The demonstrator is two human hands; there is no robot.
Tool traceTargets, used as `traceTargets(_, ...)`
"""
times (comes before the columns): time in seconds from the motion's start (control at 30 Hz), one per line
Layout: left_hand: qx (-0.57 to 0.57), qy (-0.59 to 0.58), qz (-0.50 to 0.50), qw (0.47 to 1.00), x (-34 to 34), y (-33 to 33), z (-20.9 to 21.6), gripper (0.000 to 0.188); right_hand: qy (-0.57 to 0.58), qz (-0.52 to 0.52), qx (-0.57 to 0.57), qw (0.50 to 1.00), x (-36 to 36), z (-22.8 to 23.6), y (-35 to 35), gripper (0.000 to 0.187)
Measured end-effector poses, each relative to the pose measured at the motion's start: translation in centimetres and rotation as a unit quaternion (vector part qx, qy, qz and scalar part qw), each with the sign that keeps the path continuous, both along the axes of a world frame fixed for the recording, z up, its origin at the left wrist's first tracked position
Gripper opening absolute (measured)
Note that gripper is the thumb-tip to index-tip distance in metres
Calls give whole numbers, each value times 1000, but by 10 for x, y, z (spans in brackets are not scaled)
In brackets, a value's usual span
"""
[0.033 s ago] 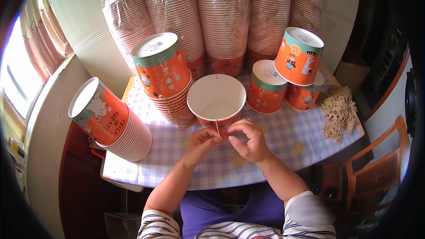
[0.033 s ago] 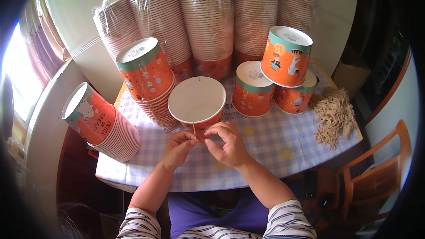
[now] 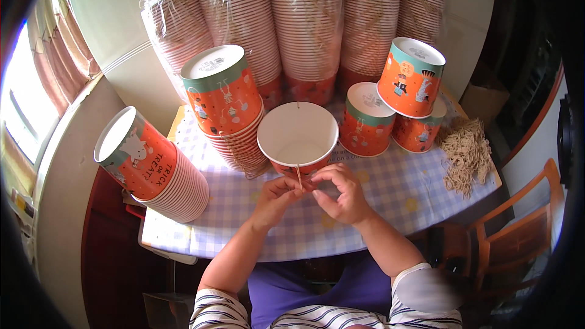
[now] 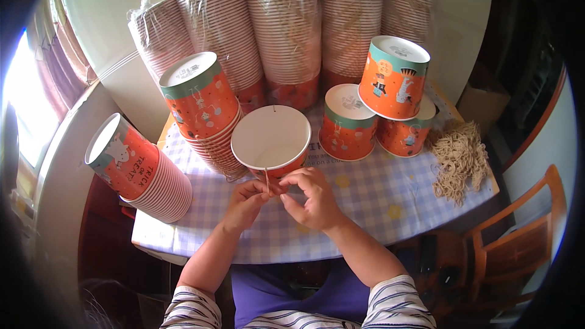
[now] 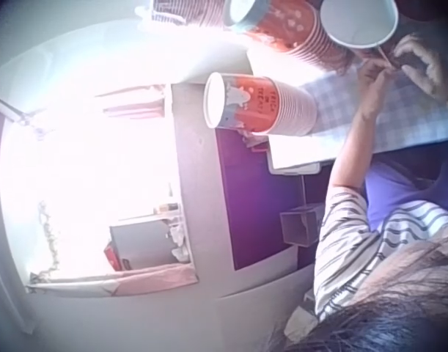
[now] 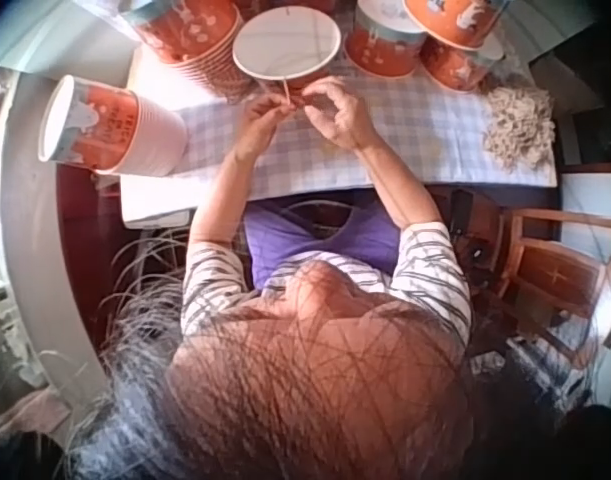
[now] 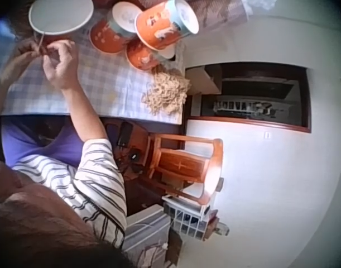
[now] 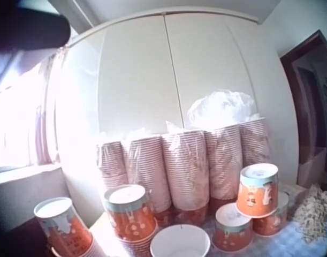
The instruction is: Attaching string handles to paper cups by threading string through pre-punched holes.
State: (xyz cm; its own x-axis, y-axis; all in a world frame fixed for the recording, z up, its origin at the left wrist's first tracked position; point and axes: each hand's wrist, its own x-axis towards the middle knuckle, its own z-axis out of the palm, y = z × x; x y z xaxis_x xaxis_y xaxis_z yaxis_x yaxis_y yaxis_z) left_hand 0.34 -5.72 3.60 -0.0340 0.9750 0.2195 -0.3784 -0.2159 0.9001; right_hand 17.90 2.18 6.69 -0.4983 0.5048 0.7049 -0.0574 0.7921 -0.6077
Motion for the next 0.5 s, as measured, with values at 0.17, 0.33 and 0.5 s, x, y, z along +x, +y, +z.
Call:
traceTargets(0.17,9,5,-14,1000,-6,-3,6,5,-86,-6,34,996,-4,2,-8,49)
traceTargets(0.33,191,393,189,879,-18,-6,25,5,-83,-55,64,993,-3,-8,2,28)
traceTargets(0.5,203,251,217,921,-19,-6,31,5,-46,-96,148,983,6,27,11,12)
